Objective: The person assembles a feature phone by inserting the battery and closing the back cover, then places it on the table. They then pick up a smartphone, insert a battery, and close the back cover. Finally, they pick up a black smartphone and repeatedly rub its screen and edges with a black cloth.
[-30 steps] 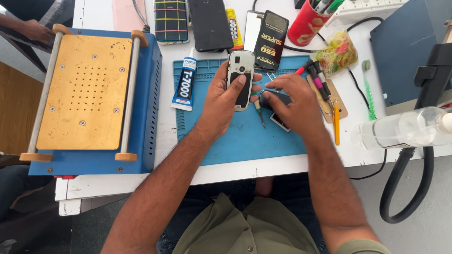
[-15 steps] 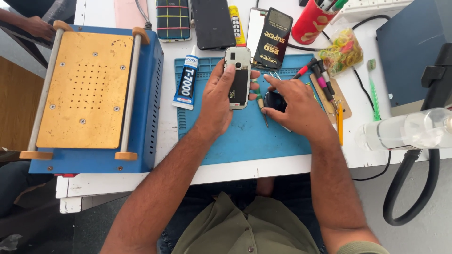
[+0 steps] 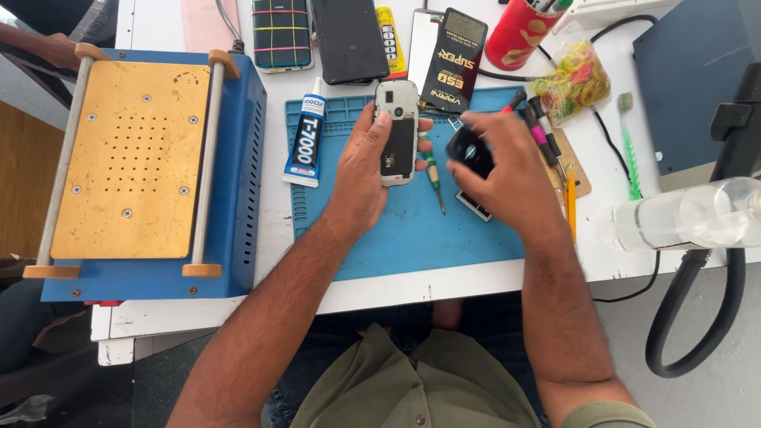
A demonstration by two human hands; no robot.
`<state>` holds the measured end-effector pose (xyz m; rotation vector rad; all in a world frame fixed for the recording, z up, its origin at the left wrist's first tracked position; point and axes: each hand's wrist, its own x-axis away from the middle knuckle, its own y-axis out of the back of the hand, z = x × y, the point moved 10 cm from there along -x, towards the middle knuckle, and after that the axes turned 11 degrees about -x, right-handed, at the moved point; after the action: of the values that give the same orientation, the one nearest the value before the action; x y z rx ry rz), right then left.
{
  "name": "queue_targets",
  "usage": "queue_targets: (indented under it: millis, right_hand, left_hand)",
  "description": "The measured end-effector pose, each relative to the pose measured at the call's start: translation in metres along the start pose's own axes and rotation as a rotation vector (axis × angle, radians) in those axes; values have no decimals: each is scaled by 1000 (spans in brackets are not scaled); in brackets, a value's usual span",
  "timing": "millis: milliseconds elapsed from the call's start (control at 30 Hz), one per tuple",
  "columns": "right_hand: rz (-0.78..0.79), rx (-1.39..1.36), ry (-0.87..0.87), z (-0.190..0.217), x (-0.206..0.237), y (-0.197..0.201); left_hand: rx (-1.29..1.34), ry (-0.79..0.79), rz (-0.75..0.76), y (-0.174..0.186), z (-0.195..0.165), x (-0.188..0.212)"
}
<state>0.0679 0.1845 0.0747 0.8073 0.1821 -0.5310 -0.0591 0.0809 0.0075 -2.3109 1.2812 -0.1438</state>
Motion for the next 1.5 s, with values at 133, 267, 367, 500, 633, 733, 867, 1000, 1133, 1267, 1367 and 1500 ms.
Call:
queue_targets:
  millis: [133,267,367,500,633,733,867,1000,1133,1267,1367,1500]
  right_hand:
    - [-203,-279,14,-7,3,12]
    - [-241,-648,-48,-28,3,-5]
    - [-220,-576,-48,-30,3,-11]
    - [-227,-538,64,-15,3,-5]
    - [-196,-425,99,-3,1,-1]
    - [-148,-402,-30,-13,-1,-8]
    - [-144,-432,-2,-15,3,-9]
    - [-147,-620,-46,-29,5,-10]
    - [-166,-732,-12,-30,4,-7]
    - [-133,-814,-5,-24,2,-8]
    - [-35,-812,28,-15,-2,-15]
    - [5,-757,6,-15,-3,-20]
  left_hand:
    - [3,149,121,-18,17,3]
    - [-72,223,212,-39,28,12]
    - [-293,223,230,-44,29,13]
    - [-378,242,170,-37,27,8]
    - [-423,224,169,-37,23,9]
    - [-464,188,184,-39,17,8]
    - [-575,200,193,-38,17,9]
    - [-595,171,201,-39,16,9]
    - [-587,137,197,-40,15,9]
    - [-556,117,192,-40,11,8]
    - [-729,81,170,-41,6,8]
    - [-902,159,135,-35,9,9]
